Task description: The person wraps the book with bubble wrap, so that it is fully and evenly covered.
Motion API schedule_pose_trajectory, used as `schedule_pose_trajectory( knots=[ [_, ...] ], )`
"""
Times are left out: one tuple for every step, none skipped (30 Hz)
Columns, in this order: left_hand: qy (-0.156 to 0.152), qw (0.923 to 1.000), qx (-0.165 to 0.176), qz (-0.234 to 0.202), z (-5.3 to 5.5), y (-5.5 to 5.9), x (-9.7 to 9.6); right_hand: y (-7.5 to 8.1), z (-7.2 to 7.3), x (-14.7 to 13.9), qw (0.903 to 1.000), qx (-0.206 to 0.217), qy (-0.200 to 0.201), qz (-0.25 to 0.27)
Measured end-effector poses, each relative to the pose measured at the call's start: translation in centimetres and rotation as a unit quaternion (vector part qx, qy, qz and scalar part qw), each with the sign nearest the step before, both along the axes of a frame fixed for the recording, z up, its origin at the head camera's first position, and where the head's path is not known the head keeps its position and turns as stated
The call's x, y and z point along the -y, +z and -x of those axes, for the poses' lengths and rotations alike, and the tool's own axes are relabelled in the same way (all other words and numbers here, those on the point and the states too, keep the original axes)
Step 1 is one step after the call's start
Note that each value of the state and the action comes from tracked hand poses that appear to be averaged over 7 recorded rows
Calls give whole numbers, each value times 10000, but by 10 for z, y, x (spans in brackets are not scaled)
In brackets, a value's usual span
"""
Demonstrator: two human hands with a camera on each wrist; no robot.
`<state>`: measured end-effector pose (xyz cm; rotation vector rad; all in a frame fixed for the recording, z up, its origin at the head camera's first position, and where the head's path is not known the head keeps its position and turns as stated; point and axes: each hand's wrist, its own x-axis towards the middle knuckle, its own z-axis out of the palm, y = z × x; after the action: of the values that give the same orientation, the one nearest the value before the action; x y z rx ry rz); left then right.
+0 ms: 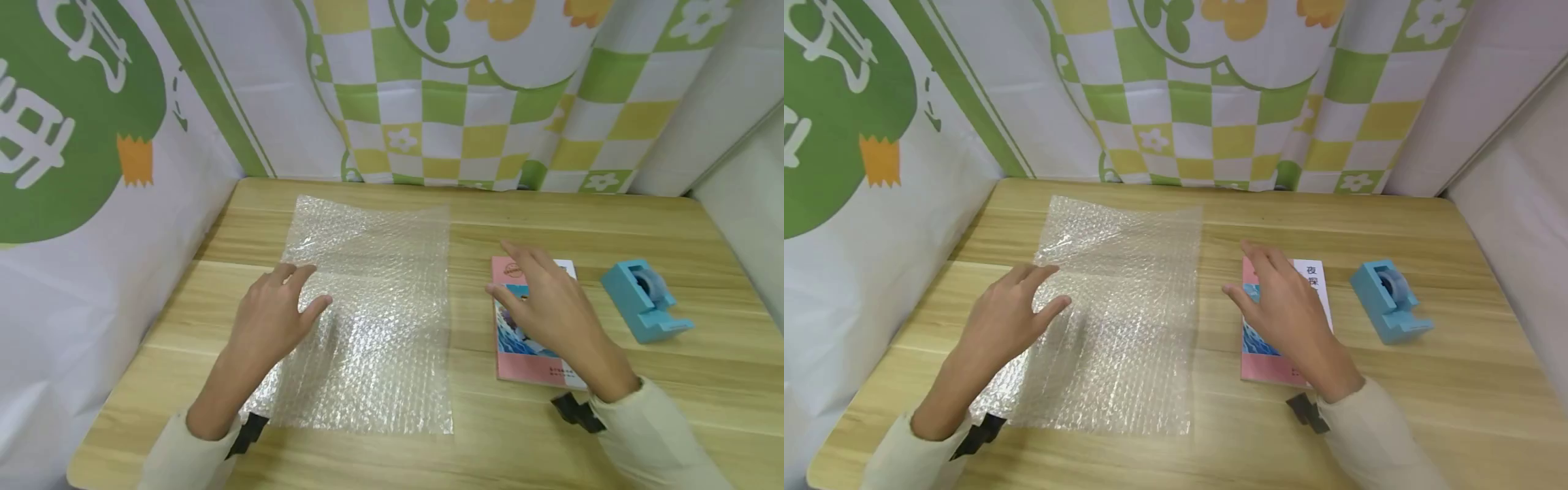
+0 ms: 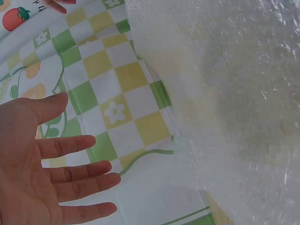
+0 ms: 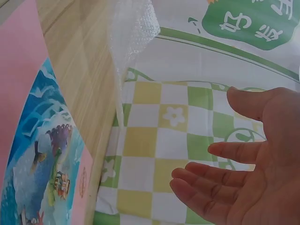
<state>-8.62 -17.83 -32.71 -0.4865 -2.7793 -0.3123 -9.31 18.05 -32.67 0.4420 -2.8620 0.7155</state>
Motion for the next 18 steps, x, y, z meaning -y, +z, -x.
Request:
schedule_pose_trajectory(
  knots=[
    [50, 10000, 56, -14, -1, 0, 1, -1, 1, 0, 10000, 62, 4, 17],
    [98, 9999, 111, -10, -1, 0, 2, -2, 2, 0, 9999, 117, 15, 37],
    [154, 9997, 183, -8, -2, 0, 3, -3, 3, 0, 9998, 163, 29, 62],
    [210, 9994, 267, 1, -2, -1, 4, -4, 5, 1, 9997, 202, 50, 89],
    [274, 9990, 353, -1, -3, -1, 5, -5, 6, 1, 9996, 237, 74, 116],
    [344, 9985, 437, 7, -4, -1, 6, -6, 7, 1, 9994, 284, 97, 143],
    [395, 9979, 510, 10, -4, -2, 8, -6, 9, 2, 9993, 319, 120, 169],
    [441, 9974, 568, 3, -5, -2, 9, -7, 10, 2, 9990, 370, 144, 195],
    [489, 9968, 625, -19, -6, -3, 11, -7, 12, 3, 9988, 414, 167, 220],
    [531, 9963, 670, -38, -7, -4, 12, -8, 14, 3, 9985, 458, 186, 236],
    [580, 9959, 697, -58, -8, -5, 13, -9, 15, 3, 9981, 525, 195, 263],
    [617, 9954, 731, -83, -8, -6, 15, -9, 17, 4, 9977, 586, 203, 287],
    [651, 9949, 759, -113, -9, -6, 17, -10, 19, 4, 9973, 636, 203, 308],
    [692, 9943, 802, -147, -10, -7, 19, -11, 20, 5, 9969, 679, 208, 345],
    [733, 9936, 846, -166, -11, -8, 20, -12, 22, 5, 9965, 716, 211, 381],
    [773, 9928, 892, -189, -12, -9, 22, -13, 23, 6, 9960, 750, 215, 435],
    [812, 9920, 943, -203, -14, -10, 25, -14, 25, 6, 9953, 797, 222, 509],
    [845, 9912, 997, -222, -15, -11, 27, -15, 26, 6, 9945, 846, 244, 573]
  ],
)
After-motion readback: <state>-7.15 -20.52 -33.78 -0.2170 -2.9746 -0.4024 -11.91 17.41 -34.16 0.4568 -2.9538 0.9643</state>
